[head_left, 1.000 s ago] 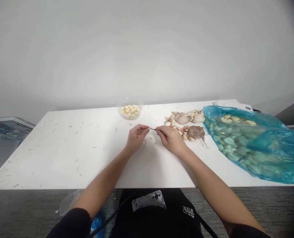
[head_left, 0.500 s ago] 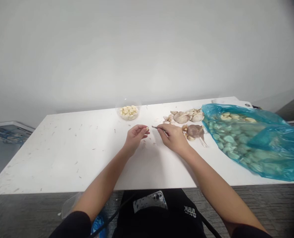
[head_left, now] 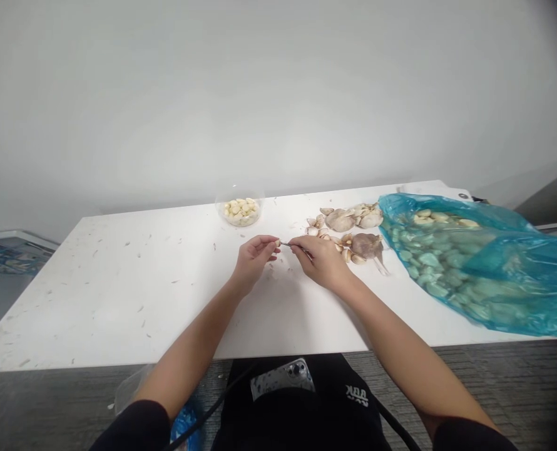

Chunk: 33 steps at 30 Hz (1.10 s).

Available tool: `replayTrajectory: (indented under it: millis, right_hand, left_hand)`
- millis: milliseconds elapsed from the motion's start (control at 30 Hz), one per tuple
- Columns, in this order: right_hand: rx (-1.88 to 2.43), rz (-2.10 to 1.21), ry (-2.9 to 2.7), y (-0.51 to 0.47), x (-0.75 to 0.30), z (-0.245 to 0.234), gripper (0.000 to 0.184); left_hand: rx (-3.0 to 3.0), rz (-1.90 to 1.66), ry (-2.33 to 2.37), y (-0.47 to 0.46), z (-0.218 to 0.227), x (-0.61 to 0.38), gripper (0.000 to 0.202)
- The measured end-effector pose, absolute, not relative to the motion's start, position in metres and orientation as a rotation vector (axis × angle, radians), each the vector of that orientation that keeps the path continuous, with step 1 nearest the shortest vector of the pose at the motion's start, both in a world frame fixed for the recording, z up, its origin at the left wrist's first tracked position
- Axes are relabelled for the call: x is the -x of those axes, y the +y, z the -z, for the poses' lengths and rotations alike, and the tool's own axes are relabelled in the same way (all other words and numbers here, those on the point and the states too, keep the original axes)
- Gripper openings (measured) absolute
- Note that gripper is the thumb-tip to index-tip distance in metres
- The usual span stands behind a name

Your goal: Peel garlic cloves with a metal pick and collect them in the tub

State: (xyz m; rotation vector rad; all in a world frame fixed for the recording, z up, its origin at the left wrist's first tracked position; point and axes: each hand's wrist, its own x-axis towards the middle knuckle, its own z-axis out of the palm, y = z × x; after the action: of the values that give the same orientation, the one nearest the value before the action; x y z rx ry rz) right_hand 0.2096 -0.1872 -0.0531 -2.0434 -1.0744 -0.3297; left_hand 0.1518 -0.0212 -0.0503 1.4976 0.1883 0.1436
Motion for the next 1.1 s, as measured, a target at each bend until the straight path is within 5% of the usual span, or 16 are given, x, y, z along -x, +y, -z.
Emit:
replayTrajectory:
  millis: [1100]
  right_hand:
    - [2.205, 0.475, -1.006, -0.1871, -0.2085, 0.0544, 0.021]
  left_hand:
    - [-1.445, -0.078, 0.235, -0.0229, 0.0502, -0.1522, 0.032]
